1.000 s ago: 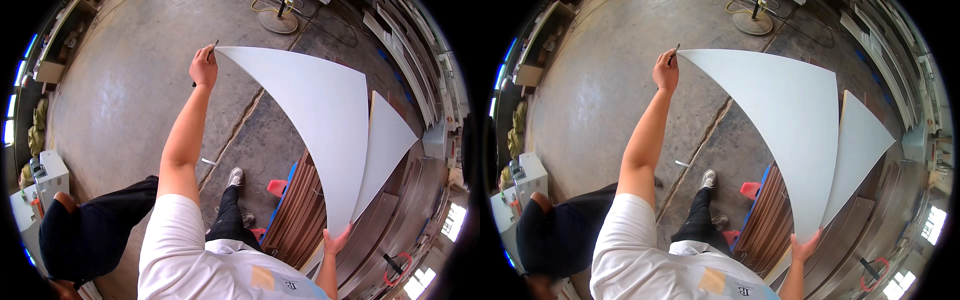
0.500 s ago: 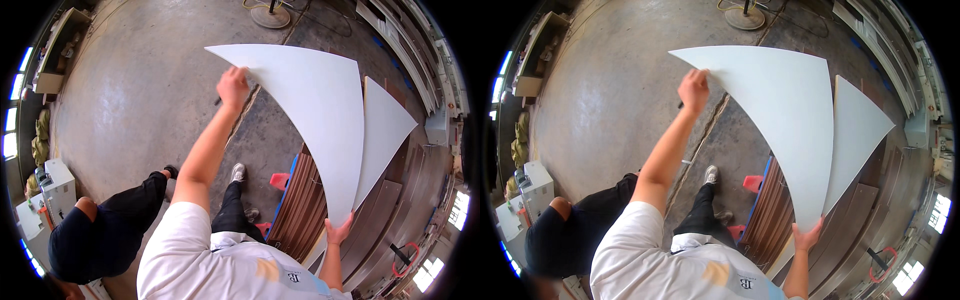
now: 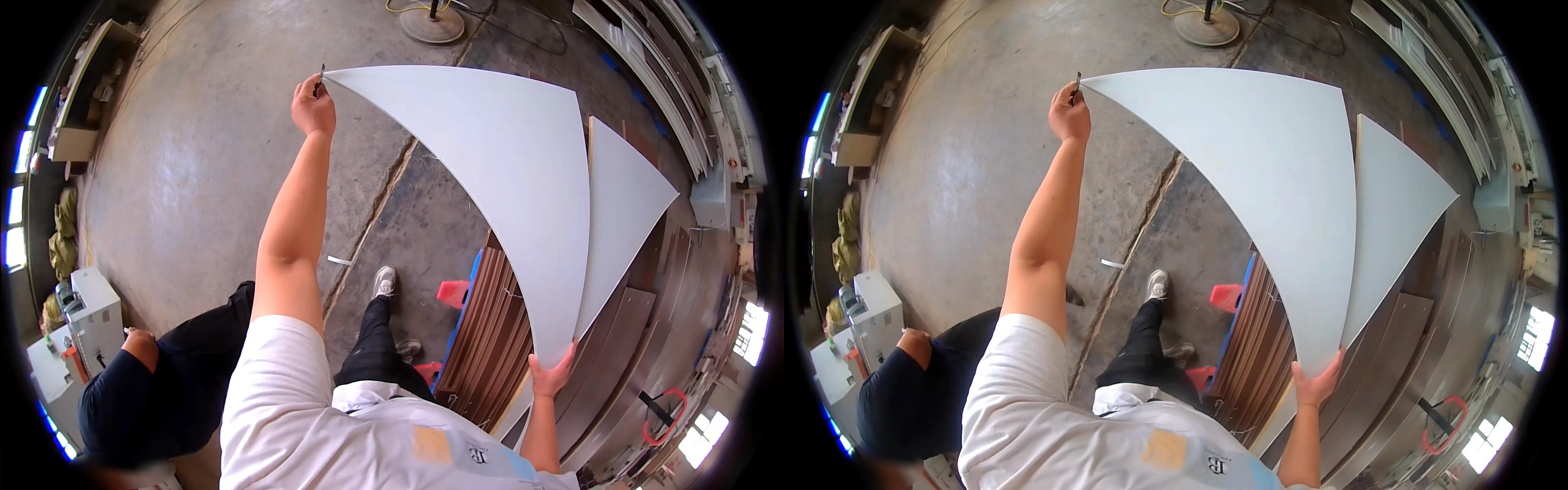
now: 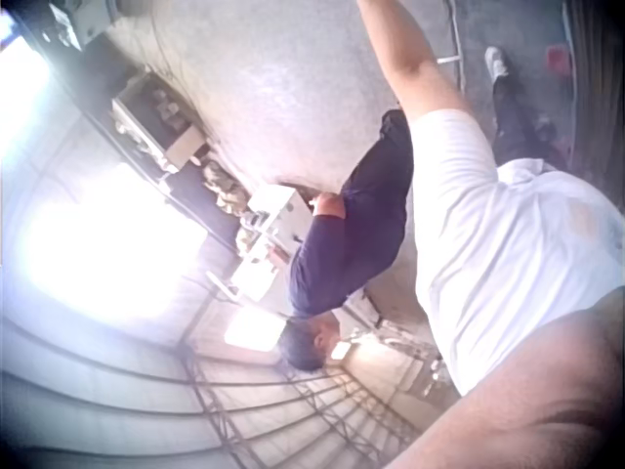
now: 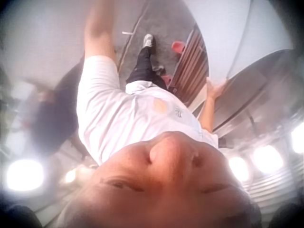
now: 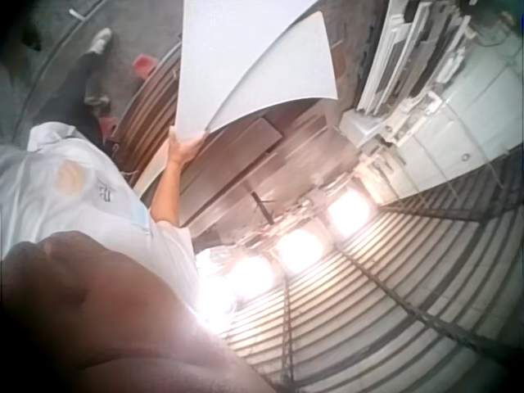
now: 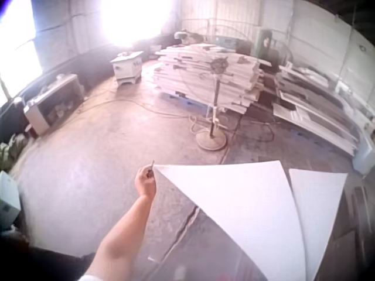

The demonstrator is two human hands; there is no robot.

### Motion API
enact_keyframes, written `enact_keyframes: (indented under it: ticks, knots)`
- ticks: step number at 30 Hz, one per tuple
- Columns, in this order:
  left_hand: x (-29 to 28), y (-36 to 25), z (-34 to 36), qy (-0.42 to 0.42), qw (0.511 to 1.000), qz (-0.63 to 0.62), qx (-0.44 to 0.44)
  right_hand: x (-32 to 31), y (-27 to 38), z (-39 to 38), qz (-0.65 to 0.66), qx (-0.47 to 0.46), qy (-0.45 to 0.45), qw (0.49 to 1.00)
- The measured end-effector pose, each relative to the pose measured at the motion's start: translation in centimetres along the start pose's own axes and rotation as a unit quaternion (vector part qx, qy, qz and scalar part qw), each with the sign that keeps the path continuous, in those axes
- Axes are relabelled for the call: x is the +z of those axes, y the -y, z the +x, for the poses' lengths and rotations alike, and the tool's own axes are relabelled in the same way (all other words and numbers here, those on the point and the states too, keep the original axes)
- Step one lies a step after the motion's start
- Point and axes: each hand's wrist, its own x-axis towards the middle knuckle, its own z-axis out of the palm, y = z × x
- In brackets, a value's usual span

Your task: The person uses a utility knife to cut through a white board, then peels off the thin plastic backing with their hands. They move several white panels around a workbench with the help of other people in the shop.

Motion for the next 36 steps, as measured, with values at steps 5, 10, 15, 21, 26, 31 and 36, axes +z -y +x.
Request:
enact_keyframes:
  ticks: [5,10,15,21,26,31,36]
  knots:
    - [0.8,-1.7,-2.5,0.035,0.996,0.066,0.054,0.3,-0.1,0.4,0.016,-0.015,-0.006,1.0]
    - [0.8,-6.3,-10.5,0.106,0.989,0.041,0.094,-0.2,0.9,0.6,0.011,0.037,0.018,0.999]
    - [-1.4,-14.2,-24.1,0.201,0.968,-0.03,0.145,-0.3,0.8,0.5,0.008,0.004,-0.004,1.0]
    - [-1.9,-11.6,-23.1,0.302,0.937,-0.139,0.108,-0.2,0.9,0.3,0.007,0.005,-0.01,1.0]
    - [-0.1,-6.0,-7.6,0.059,0.996,0.018,0.072,0.2,1.0,0.5,-0.005,0.017,-0.014,1.0]
    - [0.3,-8.5,-12.8,0.102,0.981,0.077,0.146,-0.1,1.4,1.1,0.013,0.001,-0.011,1.0]
    - [-2.7,-17.3,-30.0,0.24,0.95,-0.027,0.197,-0.6,1.1,0.8,0.011,0.015,-0.017,1.0]
